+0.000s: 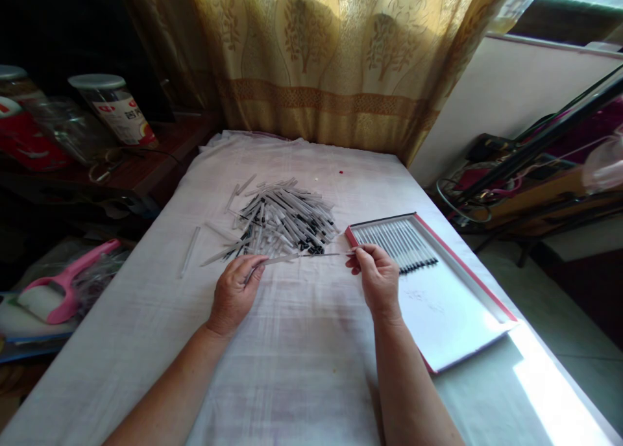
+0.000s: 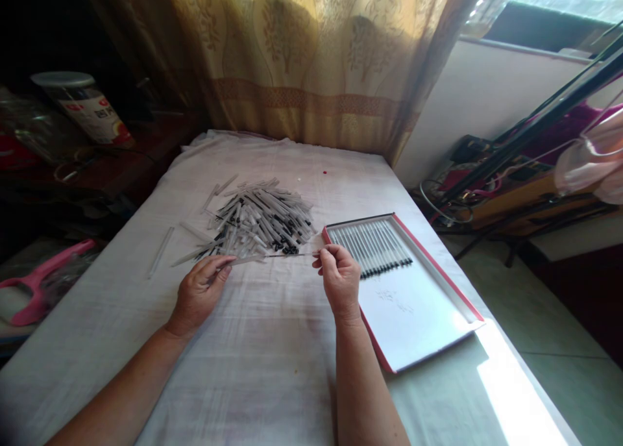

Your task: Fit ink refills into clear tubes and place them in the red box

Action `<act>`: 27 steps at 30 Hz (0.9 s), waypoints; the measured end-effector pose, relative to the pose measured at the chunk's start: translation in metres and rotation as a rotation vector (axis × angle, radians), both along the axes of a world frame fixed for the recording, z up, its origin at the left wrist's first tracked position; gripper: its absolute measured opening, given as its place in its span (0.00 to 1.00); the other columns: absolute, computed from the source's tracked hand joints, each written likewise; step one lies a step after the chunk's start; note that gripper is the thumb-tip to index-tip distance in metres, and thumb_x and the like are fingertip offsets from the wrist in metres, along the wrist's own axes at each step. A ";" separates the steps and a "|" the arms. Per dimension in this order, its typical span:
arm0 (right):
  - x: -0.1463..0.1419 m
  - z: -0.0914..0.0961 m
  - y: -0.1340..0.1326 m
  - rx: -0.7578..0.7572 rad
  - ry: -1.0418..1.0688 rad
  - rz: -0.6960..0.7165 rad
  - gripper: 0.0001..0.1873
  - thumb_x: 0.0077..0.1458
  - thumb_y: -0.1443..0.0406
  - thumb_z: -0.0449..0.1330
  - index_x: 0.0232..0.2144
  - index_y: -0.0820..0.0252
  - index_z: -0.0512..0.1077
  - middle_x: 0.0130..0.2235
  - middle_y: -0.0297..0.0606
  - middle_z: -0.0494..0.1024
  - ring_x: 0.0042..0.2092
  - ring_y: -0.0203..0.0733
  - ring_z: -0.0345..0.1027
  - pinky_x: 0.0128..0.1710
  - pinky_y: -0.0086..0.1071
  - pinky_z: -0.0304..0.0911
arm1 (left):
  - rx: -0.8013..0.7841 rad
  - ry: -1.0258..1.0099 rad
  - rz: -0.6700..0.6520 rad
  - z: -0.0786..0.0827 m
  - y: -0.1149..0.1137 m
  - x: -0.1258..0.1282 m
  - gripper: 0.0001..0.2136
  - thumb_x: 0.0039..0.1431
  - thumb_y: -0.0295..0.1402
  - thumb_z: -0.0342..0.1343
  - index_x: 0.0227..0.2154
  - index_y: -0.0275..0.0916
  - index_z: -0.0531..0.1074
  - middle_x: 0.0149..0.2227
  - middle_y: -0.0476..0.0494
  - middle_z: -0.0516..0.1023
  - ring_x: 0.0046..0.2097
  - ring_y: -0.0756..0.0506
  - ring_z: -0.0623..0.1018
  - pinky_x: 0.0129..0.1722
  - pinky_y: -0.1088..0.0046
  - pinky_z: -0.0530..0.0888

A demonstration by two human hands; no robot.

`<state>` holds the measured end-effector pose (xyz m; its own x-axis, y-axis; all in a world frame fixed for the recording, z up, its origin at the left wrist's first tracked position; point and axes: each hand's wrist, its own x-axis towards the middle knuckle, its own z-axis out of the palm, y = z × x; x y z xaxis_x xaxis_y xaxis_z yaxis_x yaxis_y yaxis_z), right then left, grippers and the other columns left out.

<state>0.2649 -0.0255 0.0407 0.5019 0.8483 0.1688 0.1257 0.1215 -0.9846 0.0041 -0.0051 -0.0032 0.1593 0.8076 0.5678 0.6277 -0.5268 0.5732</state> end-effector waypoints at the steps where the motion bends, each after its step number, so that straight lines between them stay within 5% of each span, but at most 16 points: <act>1: -0.001 0.000 0.000 -0.004 0.000 0.009 0.10 0.49 0.59 0.60 0.25 0.60 0.72 0.24 0.35 0.77 0.22 0.35 0.69 0.19 0.26 0.62 | 0.013 0.007 -0.005 0.000 0.000 0.000 0.09 0.64 0.32 0.52 0.43 0.41 0.76 0.40 0.43 0.79 0.43 0.46 0.78 0.47 0.69 0.74; 9: -0.029 -0.014 -0.002 -0.068 -0.102 0.279 0.12 0.50 0.57 0.63 0.31 0.59 0.79 0.29 0.39 0.81 0.28 0.41 0.76 0.26 0.31 0.69 | 0.088 0.143 -0.114 0.004 -0.008 0.009 0.09 0.64 0.34 0.52 0.42 0.40 0.75 0.36 0.44 0.81 0.39 0.44 0.78 0.42 0.67 0.74; 13: -0.051 -0.026 -0.009 -0.043 -0.221 0.281 0.16 0.57 0.58 0.56 0.42 0.58 0.78 0.35 0.41 0.82 0.30 0.41 0.76 0.32 0.34 0.72 | 0.081 0.182 -0.113 0.003 -0.012 0.012 0.09 0.65 0.35 0.51 0.41 0.38 0.74 0.36 0.42 0.80 0.40 0.44 0.78 0.41 0.67 0.74; 17: -0.068 -0.028 -0.016 0.010 -0.343 0.275 0.22 0.58 0.61 0.55 0.55 0.59 0.70 0.42 0.43 0.81 0.35 0.40 0.76 0.33 0.31 0.72 | 0.021 0.180 -0.104 0.002 -0.014 0.014 0.10 0.66 0.36 0.49 0.42 0.38 0.72 0.37 0.42 0.80 0.40 0.43 0.78 0.41 0.66 0.74; 23: -0.068 -0.028 -0.010 0.012 -0.310 0.383 0.36 0.57 0.66 0.55 0.66 0.57 0.50 0.40 0.39 0.81 0.29 0.35 0.72 0.30 0.29 0.70 | -0.084 0.122 -0.114 0.005 -0.014 0.015 0.10 0.66 0.36 0.47 0.41 0.40 0.71 0.36 0.44 0.81 0.40 0.43 0.79 0.42 0.66 0.74; 25: -0.053 -0.031 -0.001 -0.010 -0.354 0.308 0.32 0.57 0.66 0.53 0.64 0.56 0.54 0.38 0.38 0.81 0.30 0.37 0.73 0.34 0.32 0.70 | -0.110 0.081 -0.117 0.006 -0.014 0.014 0.09 0.66 0.36 0.47 0.42 0.40 0.70 0.35 0.45 0.81 0.40 0.44 0.79 0.42 0.66 0.74; 27: -0.034 -0.033 0.008 -0.043 -0.508 0.195 0.22 0.56 0.67 0.52 0.53 0.56 0.70 0.39 0.40 0.80 0.36 0.41 0.74 0.39 0.35 0.70 | -0.126 0.048 -0.113 0.005 -0.013 0.013 0.09 0.66 0.35 0.47 0.42 0.40 0.70 0.35 0.45 0.81 0.39 0.44 0.79 0.42 0.67 0.74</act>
